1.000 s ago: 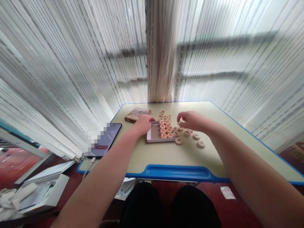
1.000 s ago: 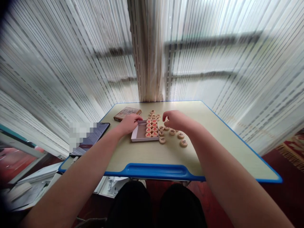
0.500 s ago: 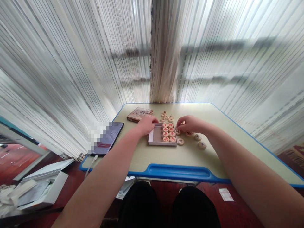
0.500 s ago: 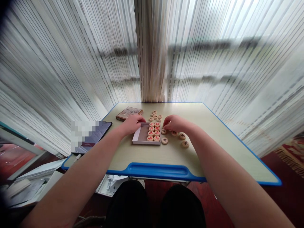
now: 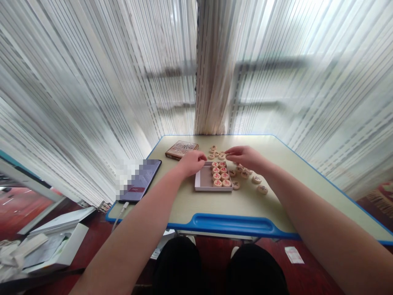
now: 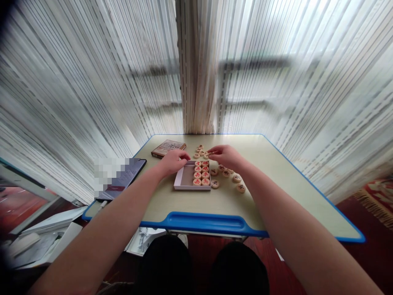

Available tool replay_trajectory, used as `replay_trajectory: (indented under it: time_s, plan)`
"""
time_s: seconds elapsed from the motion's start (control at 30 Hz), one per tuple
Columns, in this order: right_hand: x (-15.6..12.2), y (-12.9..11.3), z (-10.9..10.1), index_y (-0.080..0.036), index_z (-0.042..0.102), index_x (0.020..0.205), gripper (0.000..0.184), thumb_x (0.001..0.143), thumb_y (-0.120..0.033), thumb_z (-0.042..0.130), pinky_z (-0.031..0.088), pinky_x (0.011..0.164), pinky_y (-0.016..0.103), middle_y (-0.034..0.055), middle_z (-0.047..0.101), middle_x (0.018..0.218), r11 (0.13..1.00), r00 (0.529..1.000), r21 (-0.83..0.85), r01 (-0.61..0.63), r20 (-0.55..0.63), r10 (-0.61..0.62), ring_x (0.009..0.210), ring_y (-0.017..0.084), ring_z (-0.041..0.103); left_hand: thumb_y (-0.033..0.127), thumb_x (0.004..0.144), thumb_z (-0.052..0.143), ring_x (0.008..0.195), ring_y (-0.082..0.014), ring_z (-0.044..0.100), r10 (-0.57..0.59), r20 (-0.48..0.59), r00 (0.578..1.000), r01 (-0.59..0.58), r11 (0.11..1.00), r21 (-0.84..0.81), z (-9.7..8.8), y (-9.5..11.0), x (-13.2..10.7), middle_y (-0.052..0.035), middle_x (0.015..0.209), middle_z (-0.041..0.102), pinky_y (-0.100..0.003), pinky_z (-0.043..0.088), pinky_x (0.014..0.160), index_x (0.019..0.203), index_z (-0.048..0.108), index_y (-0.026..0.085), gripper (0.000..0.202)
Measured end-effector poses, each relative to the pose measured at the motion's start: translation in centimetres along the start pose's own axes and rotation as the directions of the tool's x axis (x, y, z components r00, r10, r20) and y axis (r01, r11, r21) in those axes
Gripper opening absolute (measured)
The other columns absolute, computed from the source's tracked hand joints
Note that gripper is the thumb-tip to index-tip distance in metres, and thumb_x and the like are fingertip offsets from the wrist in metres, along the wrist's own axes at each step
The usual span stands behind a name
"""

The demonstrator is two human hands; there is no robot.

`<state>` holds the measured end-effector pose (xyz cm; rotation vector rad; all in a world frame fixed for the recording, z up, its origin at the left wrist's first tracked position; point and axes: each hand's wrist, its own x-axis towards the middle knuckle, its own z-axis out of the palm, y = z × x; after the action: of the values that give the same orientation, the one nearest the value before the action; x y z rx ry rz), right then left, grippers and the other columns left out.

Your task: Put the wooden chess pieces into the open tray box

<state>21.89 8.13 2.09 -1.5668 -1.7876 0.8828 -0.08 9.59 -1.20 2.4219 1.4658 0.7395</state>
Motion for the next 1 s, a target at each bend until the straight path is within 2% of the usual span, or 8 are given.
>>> replay_trajectory:
  time_s: [0.17, 0.27, 0.37, 0.6, 0.73, 0.83, 0.93, 1.0]
  plan:
    - [-0.6, -0.7, 1.6, -0.015, 0.065, 0.089, 0.020, 0.070, -0.010, 0.066, 0.052, 0.068, 0.025, 0.0028, 0.069, 0.072, 0.918, 0.997, 0.391, -0.066, 0.067, 0.043, 0.069, 0.013, 0.065, 0.028, 0.074, 0.060, 0.083, -0.0179, 0.061, 0.116, -0.178, 0.977, -0.128, 0.990, -0.061, -0.1, 1.2, -0.4, -0.0044, 0.090, 0.068, -0.032, 0.050, 0.078, 0.108, 0.060, 0.018, 0.035]
    - [-0.9, -1.0, 2.0, -0.015, 0.061, 0.083, 0.013, 0.072, -0.012, 0.066, 0.053, 0.070, 0.026, 0.0016, 0.068, 0.070, 0.871, 0.993, 0.488, -0.054, 0.115, -0.003, 0.068, 0.012, 0.065, 0.031, 0.072, 0.068, 0.084, -0.0176, 0.060, 0.215, -0.272, 0.938, -0.240, 0.969, -0.064, -0.3, 1.7, -0.5, -0.0044, 0.088, 0.067, -0.032, 0.049, 0.079, 0.106, 0.059, 0.017, 0.038]
    - [-1.1, -1.2, 2.1, -0.017, 0.059, 0.081, 0.010, 0.073, -0.015, 0.065, 0.051, 0.070, 0.024, -0.0005, 0.067, 0.070, 0.874, 0.991, 0.486, -0.006, 0.123, -0.062, 0.068, 0.011, 0.063, 0.030, 0.070, 0.071, 0.080, -0.0164, 0.060, 0.265, -0.293, 0.919, -0.291, 0.956, -0.048, -0.5, 2.0, -0.7, -0.0037, 0.085, 0.066, -0.031, 0.048, 0.078, 0.099, 0.060, 0.017, 0.034]
    - [-1.3, -1.0, 2.7, -0.019, 0.055, 0.085, 0.013, 0.076, -0.026, 0.063, 0.049, 0.071, 0.027, 0.0013, 0.069, 0.079, 0.913, 0.981, 0.408, 0.032, 0.162, -0.107, 0.078, 0.014, 0.063, 0.028, 0.074, 0.067, 0.077, -0.0143, 0.059, 0.297, -0.248, 0.922, -0.315, 0.948, -0.034, -0.6, 2.9, -1.0, -0.0034, 0.083, 0.065, -0.029, 0.047, 0.077, 0.094, 0.063, 0.018, 0.024]
    - [-1.1, -0.8, 2.9, -0.019, 0.055, 0.084, 0.016, 0.074, -0.028, 0.063, 0.047, 0.065, 0.025, 0.0013, 0.068, 0.079, 0.912, 0.981, 0.405, 0.064, 0.140, -0.131, 0.071, 0.012, 0.061, 0.027, 0.075, 0.066, 0.077, -0.0144, 0.059, 0.304, -0.239, 0.922, -0.321, 0.947, -0.035, -0.8, 2.9, -0.9, -0.0035, 0.082, 0.065, -0.028, 0.048, 0.078, 0.096, 0.065, 0.017, 0.024]
    - [-0.7, -0.4, 2.5, -0.018, 0.055, 0.084, 0.018, 0.074, -0.031, 0.062, 0.046, 0.063, 0.025, 0.0018, 0.068, 0.079, 0.946, 0.992, 0.303, 0.112, 0.023, -0.125, 0.067, 0.012, 0.059, 0.028, 0.075, 0.063, 0.083, -0.0161, 0.060, 0.264, -0.229, 0.937, -0.280, 0.959, -0.039, -0.7, 2.1, -0.6, -0.0047, 0.086, 0.067, -0.030, 0.048, 0.082, 0.102, 0.065, 0.017, 0.030]
    - [0.1, 0.5, 1.9, -0.018, 0.057, 0.087, 0.021, 0.076, -0.035, 0.060, 0.045, 0.068, 0.029, 0.0047, 0.068, 0.083, 0.992, 0.975, -0.050, 0.119, -0.184, -0.126, 0.074, 0.016, 0.060, 0.027, 0.077, 0.057, 0.096, -0.0197, 0.060, 0.115, -0.179, 0.977, -0.124, 0.992, -0.039, -0.3, 1.1, -0.2, -0.0083, 0.101, 0.068, -0.031, 0.048, 0.083, 0.103, 0.066, 0.015, 0.030]
    - [0.6, 1.2, 1.5, -0.017, 0.059, 0.089, 0.020, 0.078, -0.034, 0.057, 0.043, 0.073, 0.032, 0.0064, 0.068, 0.086, 0.952, 0.950, -0.281, 0.119, -0.247, -0.191, 0.085, 0.020, 0.059, 0.030, 0.079, 0.054, 0.094, -0.0203, 0.061, 0.036, -0.076, 0.996, -0.039, 0.998, -0.041, 0.1, 0.6, 0.0, -0.0087, 0.104, 0.068, -0.031, 0.049, 0.078, 0.100, 0.068, 0.015, 0.030]
